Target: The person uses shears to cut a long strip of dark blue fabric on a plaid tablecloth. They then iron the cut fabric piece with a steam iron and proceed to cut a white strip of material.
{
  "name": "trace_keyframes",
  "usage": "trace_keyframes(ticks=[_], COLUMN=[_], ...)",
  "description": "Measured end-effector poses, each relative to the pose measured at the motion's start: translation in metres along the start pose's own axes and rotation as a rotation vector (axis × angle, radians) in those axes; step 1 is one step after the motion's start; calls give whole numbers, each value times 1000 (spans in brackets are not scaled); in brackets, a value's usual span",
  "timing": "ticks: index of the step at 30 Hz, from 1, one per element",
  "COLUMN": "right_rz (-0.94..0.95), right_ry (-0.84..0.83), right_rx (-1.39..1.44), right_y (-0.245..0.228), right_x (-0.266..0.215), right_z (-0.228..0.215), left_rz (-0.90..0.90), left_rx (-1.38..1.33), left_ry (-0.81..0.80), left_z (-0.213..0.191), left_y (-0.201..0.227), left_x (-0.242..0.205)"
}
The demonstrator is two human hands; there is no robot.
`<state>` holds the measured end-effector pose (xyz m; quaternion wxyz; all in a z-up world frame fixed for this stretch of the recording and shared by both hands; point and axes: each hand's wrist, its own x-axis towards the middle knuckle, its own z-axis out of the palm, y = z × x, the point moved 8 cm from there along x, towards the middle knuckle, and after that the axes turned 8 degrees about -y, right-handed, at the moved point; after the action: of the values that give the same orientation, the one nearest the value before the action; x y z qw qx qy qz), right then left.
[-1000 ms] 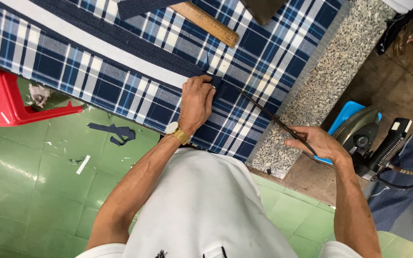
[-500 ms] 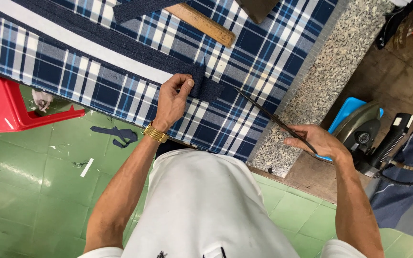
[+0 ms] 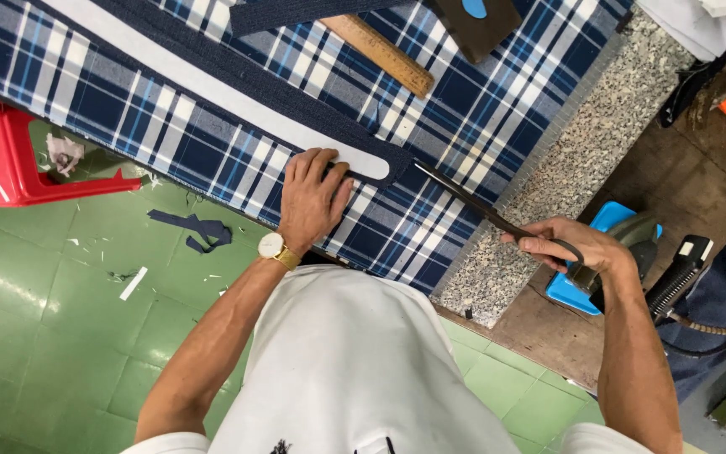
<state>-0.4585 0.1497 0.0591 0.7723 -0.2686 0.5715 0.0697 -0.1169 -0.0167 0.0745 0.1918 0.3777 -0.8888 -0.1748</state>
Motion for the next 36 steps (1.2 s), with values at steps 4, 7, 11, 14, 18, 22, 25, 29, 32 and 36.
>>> trace_keyframes(ticks=[4,7,11,14,18,22,25,29,32,36], right_rz=[94,75,25,27,-8,-52,-42,-46,-87,-98], right_ry=[82,219,341,360,359,335,327,289,269,252], right_rx=[-248,-335,-365,-460,-493,-509,-485,-413,-429,-383], right_y=[-17,-13,-39,-53,-38,-48,-49,-38,-40,-42], right_x=[1,13,9,8,20,22,15,16,14,13], right_z=[-3,-15,-14,-14,-25,-23,-19,-20,-18,-15], left_rz=[112,119,95,100,97,103,117,122,145,199], left_rx=[-15,9,29,36,38,50,75,73,82,63], left_ry=[-91,-35,30,35,39,41,34,30,10,5], left_z=[7,29,39,35,35,34,36,30,39,54], left_y=[-6,-15,-20,-19,-20,-19,-17,-10,-7,-7], left_x=[-8,-20,-27,-25,-25,-28,-30,-26,-26,-20])
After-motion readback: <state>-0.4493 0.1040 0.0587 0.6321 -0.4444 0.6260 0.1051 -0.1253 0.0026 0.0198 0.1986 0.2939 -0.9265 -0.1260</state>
